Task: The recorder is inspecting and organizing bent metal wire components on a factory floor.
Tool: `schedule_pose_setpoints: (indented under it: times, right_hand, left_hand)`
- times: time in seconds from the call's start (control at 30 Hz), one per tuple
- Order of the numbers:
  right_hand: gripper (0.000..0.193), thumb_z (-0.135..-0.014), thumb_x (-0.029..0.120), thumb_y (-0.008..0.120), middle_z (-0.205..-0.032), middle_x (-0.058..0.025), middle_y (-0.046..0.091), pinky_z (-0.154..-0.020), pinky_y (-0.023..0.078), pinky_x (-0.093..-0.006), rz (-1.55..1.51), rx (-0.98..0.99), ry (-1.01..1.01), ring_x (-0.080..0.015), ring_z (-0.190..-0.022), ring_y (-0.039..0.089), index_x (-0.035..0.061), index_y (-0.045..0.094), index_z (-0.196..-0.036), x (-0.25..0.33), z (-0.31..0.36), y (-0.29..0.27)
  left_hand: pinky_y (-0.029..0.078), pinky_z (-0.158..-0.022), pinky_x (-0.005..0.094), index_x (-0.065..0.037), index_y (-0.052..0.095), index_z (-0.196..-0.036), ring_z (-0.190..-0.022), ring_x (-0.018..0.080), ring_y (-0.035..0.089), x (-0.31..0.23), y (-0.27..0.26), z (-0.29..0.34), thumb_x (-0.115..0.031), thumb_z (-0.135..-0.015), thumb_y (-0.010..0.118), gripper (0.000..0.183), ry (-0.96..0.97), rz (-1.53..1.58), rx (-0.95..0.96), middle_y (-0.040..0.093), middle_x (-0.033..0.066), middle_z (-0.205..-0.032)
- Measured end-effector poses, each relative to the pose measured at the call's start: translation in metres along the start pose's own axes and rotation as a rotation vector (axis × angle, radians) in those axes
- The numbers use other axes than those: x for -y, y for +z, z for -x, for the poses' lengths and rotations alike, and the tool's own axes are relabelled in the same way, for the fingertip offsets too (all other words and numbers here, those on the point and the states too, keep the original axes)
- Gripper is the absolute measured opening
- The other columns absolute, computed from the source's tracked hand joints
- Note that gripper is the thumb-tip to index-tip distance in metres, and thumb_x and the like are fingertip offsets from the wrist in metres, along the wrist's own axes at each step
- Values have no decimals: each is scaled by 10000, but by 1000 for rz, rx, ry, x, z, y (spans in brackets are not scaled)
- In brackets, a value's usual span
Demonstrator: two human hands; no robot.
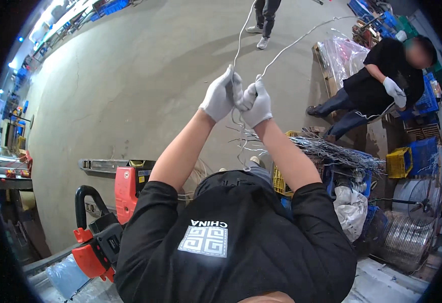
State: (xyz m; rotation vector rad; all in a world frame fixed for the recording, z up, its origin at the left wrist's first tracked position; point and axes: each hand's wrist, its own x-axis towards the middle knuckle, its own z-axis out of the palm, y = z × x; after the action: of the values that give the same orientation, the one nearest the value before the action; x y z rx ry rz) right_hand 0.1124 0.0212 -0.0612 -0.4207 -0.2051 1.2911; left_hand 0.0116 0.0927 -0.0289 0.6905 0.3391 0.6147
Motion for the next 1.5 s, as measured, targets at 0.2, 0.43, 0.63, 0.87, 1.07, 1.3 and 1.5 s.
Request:
schedule_pose_setpoints:
  times: [0.2,0.43,0.63,0.87,1.07,1.3,1.5]
  right_hand:
    - [395,-943,402,438,-481,38,278,-356,226,-252,36,-56,-3,-85,-372,245,172,402,-623,-9,9,11]
    - [350,-947,354,433,-483,26,298,-353,252,-260,322,-272,262,-107,-384,289,152,461,-663,-7,-11,35]
    - [334,-947,335,427,-489,29,309,-371,264,-264,426,-437,303,-109,-395,295,145,475,-676,-18,-29,36]
    - [343,-952,366,412,-512,42,324,-389,211,-224,194,-379,-32,-76,-412,276,156,471,-688,-9,-31,65]
    - [376,-926,447,448,-505,68,269,-385,195,-217,127,-195,-50,-46,-422,241,167,461,-676,4,-12,69]
    - [412,-897,504,482,-499,72,270,-383,192,-214,387,-337,-305,-47,-416,239,184,454,-638,18,31,57]
    - [461,-923,509,410,-478,49,303,-432,279,-234,150,-104,-372,-71,-428,294,159,501,-638,20,84,26]
  left_hand:
    - [347,-408,281,-43,551,-865,-475,160,437,12,-37,11,-341,-948,449,327,54,159,309,472,48,-613]
    - [347,-420,240,-48,560,-874,-484,117,409,8,-25,37,-304,-954,447,291,57,245,290,466,24,-617]
    - [329,-439,198,-38,584,-896,-499,67,368,12,3,40,-225,-953,460,231,180,-50,-49,467,3,-611]
    - [381,-514,192,4,666,-906,-557,68,460,4,-12,12,-145,-895,546,191,630,-465,-631,594,6,-665]
    - [325,-467,188,4,664,-928,-522,52,402,-13,-55,-8,-155,-888,560,194,684,-585,-888,528,-20,-625]
    - [306,-444,202,-41,644,-867,-486,52,390,-50,-83,-6,-193,-903,534,192,759,-236,-1083,495,-29,-581]
    - [246,-407,206,-91,568,-818,-443,39,319,-76,-38,10,-225,-926,488,190,728,259,-987,402,-47,-538]
